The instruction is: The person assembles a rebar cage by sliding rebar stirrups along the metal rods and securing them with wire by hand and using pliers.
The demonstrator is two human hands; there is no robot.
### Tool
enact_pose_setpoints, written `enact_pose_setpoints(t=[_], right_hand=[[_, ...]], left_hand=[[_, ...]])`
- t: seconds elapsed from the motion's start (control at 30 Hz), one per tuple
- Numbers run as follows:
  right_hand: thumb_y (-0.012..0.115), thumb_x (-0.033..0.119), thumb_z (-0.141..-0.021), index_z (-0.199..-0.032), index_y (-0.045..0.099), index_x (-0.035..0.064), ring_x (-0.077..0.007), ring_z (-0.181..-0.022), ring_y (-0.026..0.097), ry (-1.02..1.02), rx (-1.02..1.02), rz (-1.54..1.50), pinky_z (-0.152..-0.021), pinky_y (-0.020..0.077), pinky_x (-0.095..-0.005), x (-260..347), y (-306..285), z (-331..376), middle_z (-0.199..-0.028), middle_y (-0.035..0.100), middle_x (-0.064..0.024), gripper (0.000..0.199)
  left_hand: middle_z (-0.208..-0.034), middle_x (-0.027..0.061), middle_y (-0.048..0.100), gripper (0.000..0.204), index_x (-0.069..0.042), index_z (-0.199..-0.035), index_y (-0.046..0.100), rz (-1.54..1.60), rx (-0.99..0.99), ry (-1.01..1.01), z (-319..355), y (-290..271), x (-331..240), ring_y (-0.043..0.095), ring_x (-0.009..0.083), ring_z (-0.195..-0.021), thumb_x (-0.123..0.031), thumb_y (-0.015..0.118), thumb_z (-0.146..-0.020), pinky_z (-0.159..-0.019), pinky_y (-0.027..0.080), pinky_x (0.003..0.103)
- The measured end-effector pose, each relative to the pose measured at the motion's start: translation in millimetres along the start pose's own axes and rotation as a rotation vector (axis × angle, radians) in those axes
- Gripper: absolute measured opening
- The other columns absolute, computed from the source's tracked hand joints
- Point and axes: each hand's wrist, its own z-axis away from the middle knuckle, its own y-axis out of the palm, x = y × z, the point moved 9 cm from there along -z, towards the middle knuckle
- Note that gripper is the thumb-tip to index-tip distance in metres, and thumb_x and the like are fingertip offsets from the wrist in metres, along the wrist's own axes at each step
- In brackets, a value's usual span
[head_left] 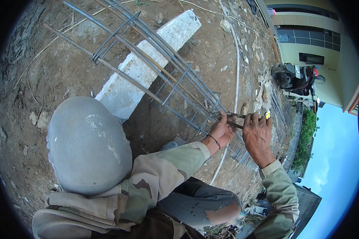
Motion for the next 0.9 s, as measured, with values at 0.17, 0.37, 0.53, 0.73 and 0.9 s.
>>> enact_pose_setpoints(t=[0.17,0.37,0.53,0.73,0.9], right_hand=[[0.058,0.015,-0.088,-0.094,0.067,-0.0004,-0.029,-0.086,0.061,-0.11,-0.103,0.036,-0.086,0.0461,-0.0484,-9,9,-4,-0.091,0.061,-0.0125,0.019],[0.061,0.017,-0.084,-0.084,0.067,0.0041,-0.0318,-0.08,0.071,-0.114,0.109,-0.097,-0.076,0.056,-0.0451,-39,79,-16,-0.084,0.07,-0.0123,0.014],[0.068,0.021,-0.077,-0.08,0.069,0.0064,-0.0352,-0.074,0.072,-0.175,0.223,-0.296,-0.069,0.0571,-0.0463,-52,112,-31,-0.079,0.071,-0.016,0.015],[0.069,0.019,-0.082,-0.088,0.074,0.0046,-0.0374,-0.081,0.073,0.0,0.371,-0.288,-0.075,0.0583,-0.0452,-32,79,-5,-0.087,0.074,-0.0183,0.016],[0.077,0.03,-0.089,-0.086,0.073,-0.0031,-0.0282,-0.062,0.07,0.1,0.876,-0.731,-0.058,0.0572,-0.0402,-42,110,-8,-0.074,0.071,-0.0179,0.033]], left_hand=[[-0.11,0.0023,0.063,0.053,-0.014,-0.12,0.057,-0.081,-0.02,-0.009,-4,4,5,0.06,0.0192,-0.103,-0.061,0.056,-0.096,-0.093,0.051,0.039],[-0.127,0.0093,0.058,0.065,-0.012,-0.13,0.051,-0.198,-0.036,-0.045,-3,0,11,0.058,0.0226,-0.116,-0.065,0.055,-0.094,-0.106,0.048,0.042],[-0.142,0.0121,0.053,0.069,-0.011,-0.137,0.048,-0.166,0.009,-0.058,-3,7,9,0.053,0.024,-0.129,-0.065,0.056,-0.094,-0.113,0.044,0.044],[-0.152,0.0076,0.05,0.07,-0.012,-0.143,0.047,-0.192,-0.015,-0.031,-9,11,3,0.047,0.0224,-0.14,-0.062,0.059,-0.096,-0.116,0.039,0.045],[-0.132,0.0056,0.063,0.056,-0.01,-0.128,0.056,-0.032,-0.01,0.034,-16,-1,6,0.054,0.02,-0.132,-0.056,0.064,-0.095,-0.113,0.042,0.043]])
